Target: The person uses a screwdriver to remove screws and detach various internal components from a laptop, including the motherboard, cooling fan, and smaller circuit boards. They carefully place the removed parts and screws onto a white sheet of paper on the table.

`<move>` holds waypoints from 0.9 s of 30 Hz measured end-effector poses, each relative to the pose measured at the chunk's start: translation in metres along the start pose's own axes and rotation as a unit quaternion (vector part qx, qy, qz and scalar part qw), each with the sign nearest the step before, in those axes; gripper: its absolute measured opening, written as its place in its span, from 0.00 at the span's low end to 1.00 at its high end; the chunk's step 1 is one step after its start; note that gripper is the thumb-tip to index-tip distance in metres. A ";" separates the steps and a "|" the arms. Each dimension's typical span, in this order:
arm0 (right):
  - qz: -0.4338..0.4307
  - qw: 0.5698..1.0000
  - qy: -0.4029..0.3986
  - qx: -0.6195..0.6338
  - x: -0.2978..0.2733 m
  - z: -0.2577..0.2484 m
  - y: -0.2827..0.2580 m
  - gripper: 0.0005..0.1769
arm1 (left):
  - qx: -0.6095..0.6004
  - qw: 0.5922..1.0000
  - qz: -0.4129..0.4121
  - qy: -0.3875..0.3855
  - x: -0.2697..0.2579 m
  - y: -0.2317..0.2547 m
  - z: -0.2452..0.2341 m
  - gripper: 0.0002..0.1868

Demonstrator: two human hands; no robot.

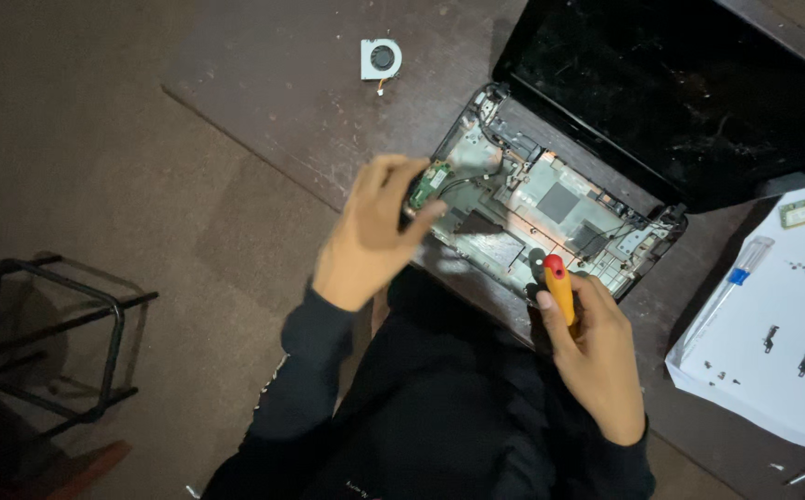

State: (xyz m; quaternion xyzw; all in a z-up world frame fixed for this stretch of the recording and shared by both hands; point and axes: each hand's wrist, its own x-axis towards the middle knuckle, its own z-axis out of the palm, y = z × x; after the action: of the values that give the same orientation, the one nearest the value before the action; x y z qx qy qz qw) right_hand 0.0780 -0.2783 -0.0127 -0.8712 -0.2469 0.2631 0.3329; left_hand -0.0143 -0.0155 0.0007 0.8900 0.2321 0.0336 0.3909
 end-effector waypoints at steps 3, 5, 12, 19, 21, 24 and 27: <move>0.019 0.998 -0.045 0.027 0.003 -0.009 -0.003 0.16 | 0.046 0.983 0.110 0.139 -0.008 -0.012 0.036 0.21; 0.055 0.994 -0.081 0.038 0.009 -0.014 -0.011 0.17 | 0.033 0.977 0.102 0.184 -0.012 -0.014 0.046 0.15; 0.000 0.994 -0.092 -0.057 0.047 -0.015 -0.070 0.14 | 0.066 0.943 0.125 0.302 -0.013 -0.022 0.068 0.05; -0.148 0.986 0.010 -0.077 0.157 0.061 -0.058 0.05 | -0.037 0.926 0.113 0.359 -0.019 -0.026 0.076 0.17; -0.159 0.987 0.015 -0.038 0.156 0.066 -0.061 0.09 | -0.147 0.933 0.069 0.322 -0.028 -0.023 0.066 0.31; -0.136 0.988 0.001 -0.075 0.148 0.060 -0.069 0.13 | -0.249 0.939 0.041 0.234 -0.036 -0.032 0.057 0.39; -0.232 0.969 -0.005 -0.091 0.146 0.056 -0.077 0.16 | -0.252 0.940 0.023 0.227 -0.030 -0.045 0.065 0.41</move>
State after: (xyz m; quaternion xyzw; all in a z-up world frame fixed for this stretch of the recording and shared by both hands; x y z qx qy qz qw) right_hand 0.1317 -0.1138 -0.0369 -0.8156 -0.4663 0.1593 0.3032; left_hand -0.0431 -0.0461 -0.0726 0.7361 0.2781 0.3015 0.5384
